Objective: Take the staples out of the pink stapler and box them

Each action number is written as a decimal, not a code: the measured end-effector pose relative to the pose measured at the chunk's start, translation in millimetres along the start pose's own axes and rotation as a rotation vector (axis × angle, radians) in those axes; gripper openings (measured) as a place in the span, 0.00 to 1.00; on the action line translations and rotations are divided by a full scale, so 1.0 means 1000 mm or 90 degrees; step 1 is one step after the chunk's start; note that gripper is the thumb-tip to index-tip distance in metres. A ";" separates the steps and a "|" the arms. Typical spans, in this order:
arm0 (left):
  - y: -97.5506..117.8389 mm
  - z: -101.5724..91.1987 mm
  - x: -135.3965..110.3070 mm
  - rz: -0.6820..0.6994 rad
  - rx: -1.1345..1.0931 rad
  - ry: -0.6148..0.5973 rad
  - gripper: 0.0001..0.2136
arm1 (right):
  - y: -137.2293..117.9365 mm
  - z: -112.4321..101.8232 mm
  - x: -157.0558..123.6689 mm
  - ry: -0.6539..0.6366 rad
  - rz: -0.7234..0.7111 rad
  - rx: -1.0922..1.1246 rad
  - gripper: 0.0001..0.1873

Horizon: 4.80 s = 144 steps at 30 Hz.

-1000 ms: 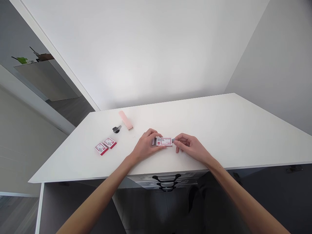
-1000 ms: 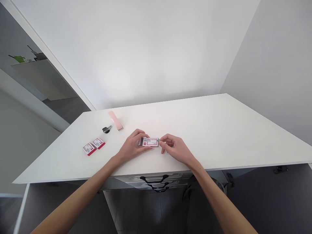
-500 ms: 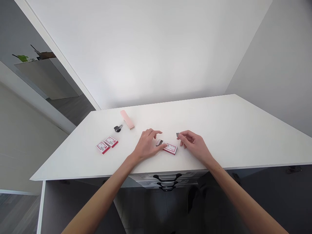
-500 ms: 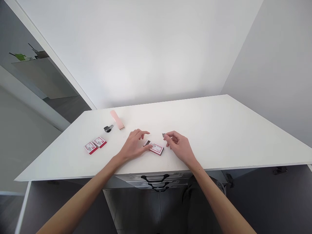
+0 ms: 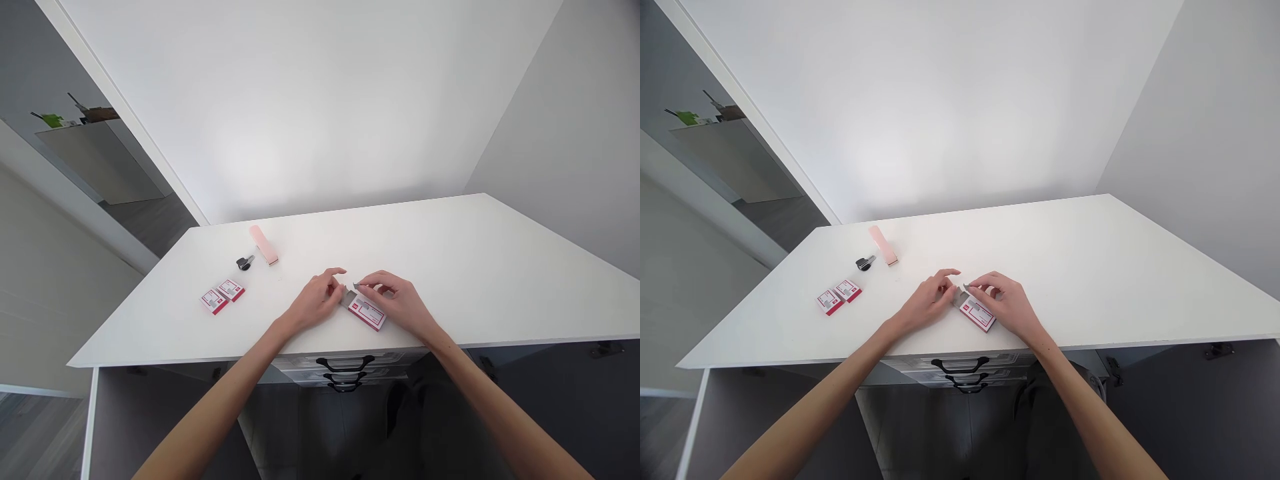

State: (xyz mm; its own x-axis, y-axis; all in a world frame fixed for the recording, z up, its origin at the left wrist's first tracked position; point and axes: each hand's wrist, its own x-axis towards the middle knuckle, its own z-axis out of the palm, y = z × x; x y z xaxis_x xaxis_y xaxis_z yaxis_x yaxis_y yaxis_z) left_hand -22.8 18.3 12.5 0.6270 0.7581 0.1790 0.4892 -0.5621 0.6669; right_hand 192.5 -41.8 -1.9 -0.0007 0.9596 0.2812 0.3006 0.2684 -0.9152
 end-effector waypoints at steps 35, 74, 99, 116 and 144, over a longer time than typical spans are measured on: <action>0.003 0.003 0.003 -0.007 -0.009 0.003 0.16 | 0.015 0.002 -0.001 -0.034 -0.037 -0.174 0.08; 0.008 0.001 0.002 0.029 -0.061 -0.052 0.15 | 0.011 0.003 -0.002 -0.068 -0.033 -0.207 0.12; 0.010 0.000 0.002 0.118 0.064 -0.087 0.20 | 0.009 0.000 0.000 0.110 0.084 -0.099 0.21; -0.049 -0.091 -0.106 -0.175 0.401 0.328 0.18 | 0.014 0.001 -0.005 0.089 0.100 -0.076 0.20; -0.068 -0.097 -0.090 -0.089 0.529 0.242 0.24 | 0.015 0.003 -0.008 0.075 0.110 -0.053 0.18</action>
State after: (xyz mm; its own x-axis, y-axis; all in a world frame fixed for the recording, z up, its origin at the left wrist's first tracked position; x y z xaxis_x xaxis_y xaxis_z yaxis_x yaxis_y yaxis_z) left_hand -171.0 20.4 21.7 0.3606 0.8120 0.4589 0.9152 -0.4029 -0.0063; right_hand 194.0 -45.3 -18.4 0.1673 0.9730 0.1587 0.3644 0.0885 -0.9270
